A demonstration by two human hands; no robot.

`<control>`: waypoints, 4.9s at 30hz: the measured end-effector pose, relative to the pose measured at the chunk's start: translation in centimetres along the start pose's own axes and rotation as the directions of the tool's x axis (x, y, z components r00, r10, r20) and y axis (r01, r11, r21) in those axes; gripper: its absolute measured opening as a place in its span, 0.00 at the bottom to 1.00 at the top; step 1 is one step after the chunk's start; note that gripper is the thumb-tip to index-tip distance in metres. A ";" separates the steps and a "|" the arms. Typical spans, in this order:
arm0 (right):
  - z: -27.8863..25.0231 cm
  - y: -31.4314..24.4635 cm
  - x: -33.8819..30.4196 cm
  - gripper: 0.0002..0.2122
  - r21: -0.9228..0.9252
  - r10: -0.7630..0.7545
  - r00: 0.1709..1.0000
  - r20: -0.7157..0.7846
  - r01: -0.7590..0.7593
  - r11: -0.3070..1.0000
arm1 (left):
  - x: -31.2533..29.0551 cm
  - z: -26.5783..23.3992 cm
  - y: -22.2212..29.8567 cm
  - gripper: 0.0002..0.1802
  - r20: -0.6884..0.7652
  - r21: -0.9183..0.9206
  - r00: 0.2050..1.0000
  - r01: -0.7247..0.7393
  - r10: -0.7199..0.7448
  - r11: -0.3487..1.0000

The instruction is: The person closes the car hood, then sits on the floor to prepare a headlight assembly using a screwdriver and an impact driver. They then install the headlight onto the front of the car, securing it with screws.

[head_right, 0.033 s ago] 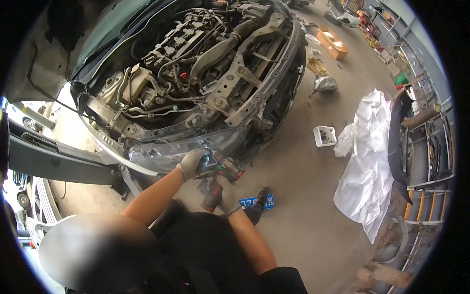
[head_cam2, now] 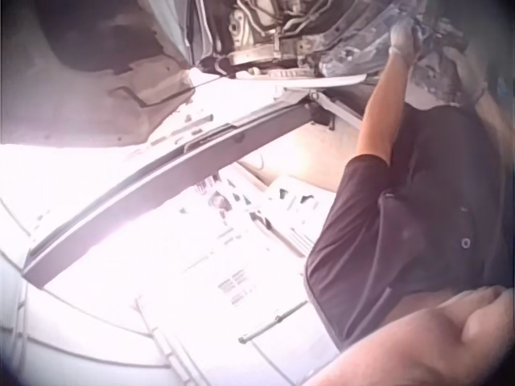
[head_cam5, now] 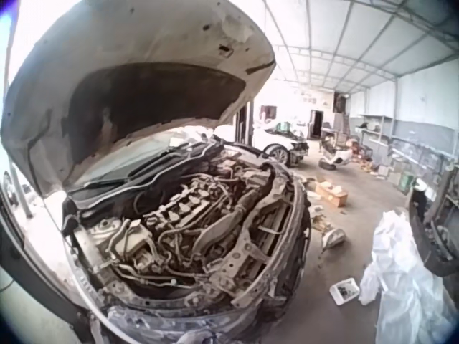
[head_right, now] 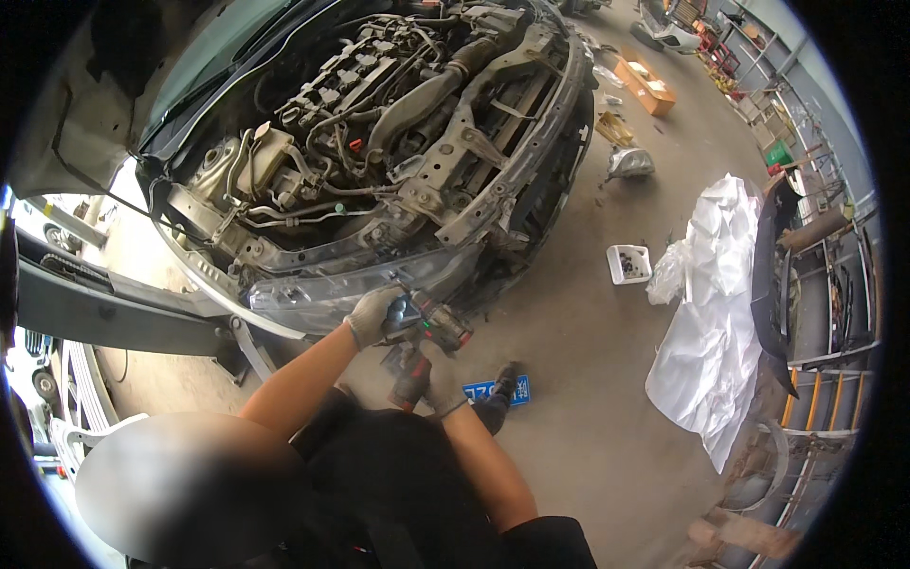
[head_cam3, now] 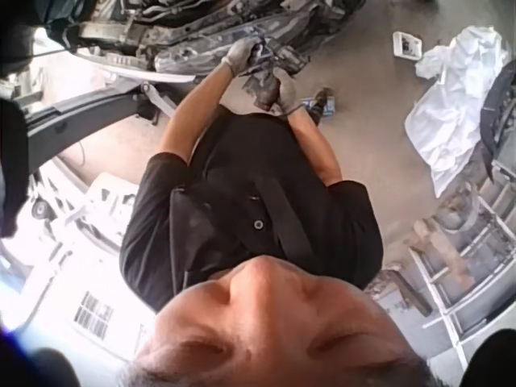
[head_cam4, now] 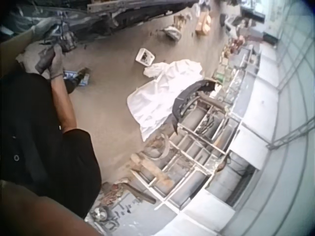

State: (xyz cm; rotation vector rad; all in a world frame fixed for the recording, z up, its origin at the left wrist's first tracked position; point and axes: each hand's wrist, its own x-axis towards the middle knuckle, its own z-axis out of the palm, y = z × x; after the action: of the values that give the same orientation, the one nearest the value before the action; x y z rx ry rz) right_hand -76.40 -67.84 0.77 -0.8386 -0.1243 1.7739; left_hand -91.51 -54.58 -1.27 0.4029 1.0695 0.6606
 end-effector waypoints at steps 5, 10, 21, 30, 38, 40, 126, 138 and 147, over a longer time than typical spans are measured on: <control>-1.2 1.1 0.9 0.17 0.027 0.014 0.997 0.078 -0.016 1.000 | -1.0 1.8 1.1 0.11 -0.086 0.014 0.996 0.000 0.002 1.000; -0.4 1.7 0.8 0.17 -0.012 0.013 0.999 0.039 -0.013 1.000 | -0.9 1.5 1.8 0.11 -0.141 0.037 0.990 0.005 0.000 0.999; -0.8 1.5 1.1 0.15 0.061 0.030 0.999 0.019 -0.031 0.998 | 0.0 1.2 1.6 0.09 -0.090 0.134 0.994 -0.050 0.062 0.990; -2.5 3.2 2.5 0.13 -0.168 -0.029 1.000 0.000 0.029 0.985 | -0.7 1.3 2.3 0.12 -0.051 0.113 0.999 -0.004 0.010 0.994; -1.1 3.4 2.0 0.11 0.026 0.081 0.996 -0.045 -0.079 0.997 | 0.3 0.6 1.5 0.13 -0.079 0.084 0.997 -0.019 0.025 0.996; -1.1 3.5 1.9 0.11 0.016 0.059 0.997 -0.059 -0.058 0.998 | 0.6 0.2 1.4 0.12 -0.071 0.065 0.997 -0.010 0.015 0.998; 4.5 -15.7 8.0 0.38 -0.922 -0.613 0.693 0.379 0.222 -0.318 | -7.0 -4.5 3.4 0.18 0.056 -0.403 0.994 0.111 -0.097 0.909; 10.0 -21.9 19.6 0.47 -0.394 -0.246 0.883 0.400 -0.076 -0.916 | -12.5 -4.5 1.2 0.19 0.074 -0.489 0.996 0.077 -0.046 0.869; 9.6 -19.5 15.0 0.38 -0.433 -0.317 0.744 0.588 -0.041 -0.900 | -12.4 -3.4 1.6 0.19 0.021 -0.465 0.993 0.113 -0.117 0.878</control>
State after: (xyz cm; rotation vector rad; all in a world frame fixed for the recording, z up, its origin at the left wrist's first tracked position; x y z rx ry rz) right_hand -68.52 -44.41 9.99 -1.9257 -2.3221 -0.3745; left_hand -98.98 -61.79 6.54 -0.0821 0.8965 0.7868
